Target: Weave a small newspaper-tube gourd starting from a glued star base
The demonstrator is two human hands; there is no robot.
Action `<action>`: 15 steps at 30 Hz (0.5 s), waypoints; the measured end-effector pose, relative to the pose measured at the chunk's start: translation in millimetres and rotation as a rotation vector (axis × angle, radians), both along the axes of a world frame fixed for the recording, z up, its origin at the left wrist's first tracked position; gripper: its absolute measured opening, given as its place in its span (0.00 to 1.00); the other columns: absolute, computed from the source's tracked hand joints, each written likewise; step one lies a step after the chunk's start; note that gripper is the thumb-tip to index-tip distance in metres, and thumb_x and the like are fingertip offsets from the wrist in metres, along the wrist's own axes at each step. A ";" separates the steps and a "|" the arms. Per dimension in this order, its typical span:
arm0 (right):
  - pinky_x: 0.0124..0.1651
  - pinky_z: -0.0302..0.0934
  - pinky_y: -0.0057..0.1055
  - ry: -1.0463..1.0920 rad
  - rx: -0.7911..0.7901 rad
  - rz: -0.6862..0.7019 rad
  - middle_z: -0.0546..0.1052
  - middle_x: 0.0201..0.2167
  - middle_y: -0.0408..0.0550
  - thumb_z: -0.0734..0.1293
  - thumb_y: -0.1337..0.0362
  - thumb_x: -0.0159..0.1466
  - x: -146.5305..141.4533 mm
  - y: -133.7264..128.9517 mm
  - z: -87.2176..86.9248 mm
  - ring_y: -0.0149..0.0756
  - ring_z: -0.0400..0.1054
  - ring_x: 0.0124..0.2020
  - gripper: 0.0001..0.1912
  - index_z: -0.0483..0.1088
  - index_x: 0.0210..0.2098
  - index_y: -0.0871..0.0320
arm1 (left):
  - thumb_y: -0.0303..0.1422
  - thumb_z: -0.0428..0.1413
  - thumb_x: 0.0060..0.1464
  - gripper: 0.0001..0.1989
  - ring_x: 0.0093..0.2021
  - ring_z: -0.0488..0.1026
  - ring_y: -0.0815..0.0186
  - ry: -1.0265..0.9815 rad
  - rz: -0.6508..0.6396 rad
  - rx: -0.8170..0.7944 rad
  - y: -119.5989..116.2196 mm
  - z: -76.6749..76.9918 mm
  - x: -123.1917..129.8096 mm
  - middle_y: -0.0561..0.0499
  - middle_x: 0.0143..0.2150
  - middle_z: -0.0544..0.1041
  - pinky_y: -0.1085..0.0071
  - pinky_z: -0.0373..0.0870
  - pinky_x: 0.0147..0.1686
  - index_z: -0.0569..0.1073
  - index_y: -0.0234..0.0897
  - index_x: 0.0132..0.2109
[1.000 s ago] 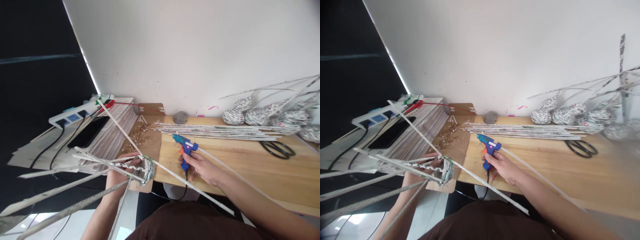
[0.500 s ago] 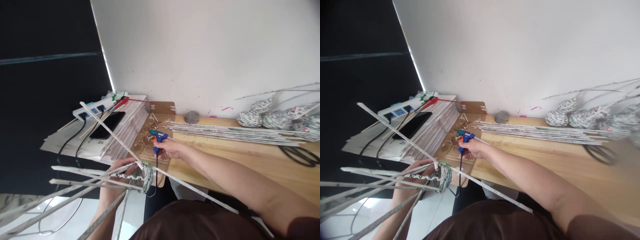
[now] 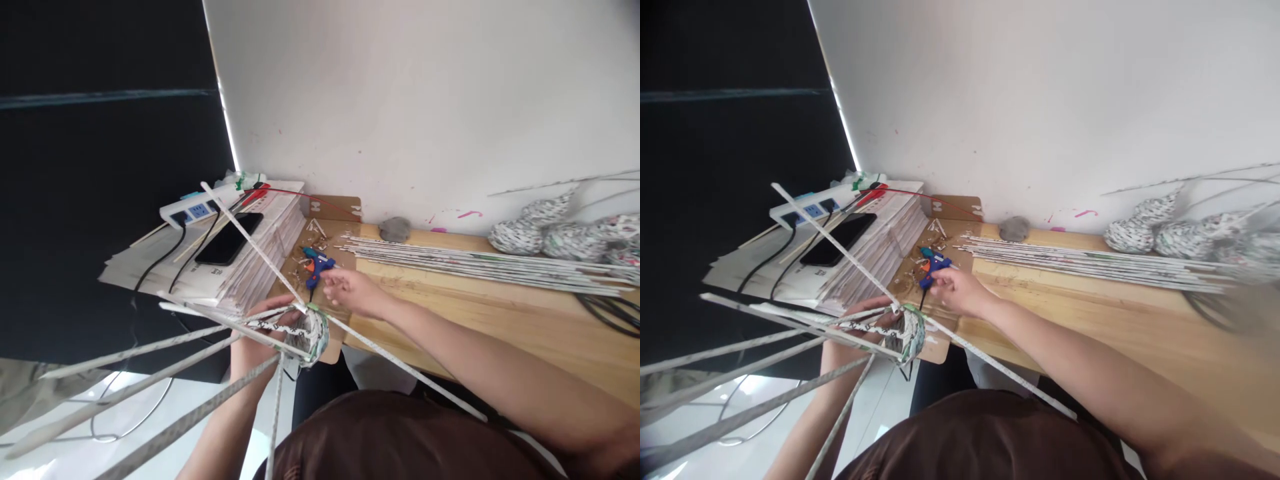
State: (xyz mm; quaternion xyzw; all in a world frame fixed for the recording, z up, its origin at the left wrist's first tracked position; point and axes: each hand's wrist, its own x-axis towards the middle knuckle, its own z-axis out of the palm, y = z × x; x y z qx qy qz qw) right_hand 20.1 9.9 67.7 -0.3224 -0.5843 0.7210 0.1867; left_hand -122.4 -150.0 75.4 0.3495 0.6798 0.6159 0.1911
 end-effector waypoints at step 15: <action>0.37 0.73 0.32 0.250 0.113 0.197 0.77 0.36 0.47 0.68 0.53 0.65 86.7 -38.8 2.1 0.34 0.75 0.33 0.34 0.55 0.67 0.51 | 0.32 0.64 0.47 0.07 0.37 0.80 0.57 0.211 -0.172 0.038 45.1 3.0 47.5 0.47 0.35 0.83 0.64 0.77 0.40 0.82 0.38 0.36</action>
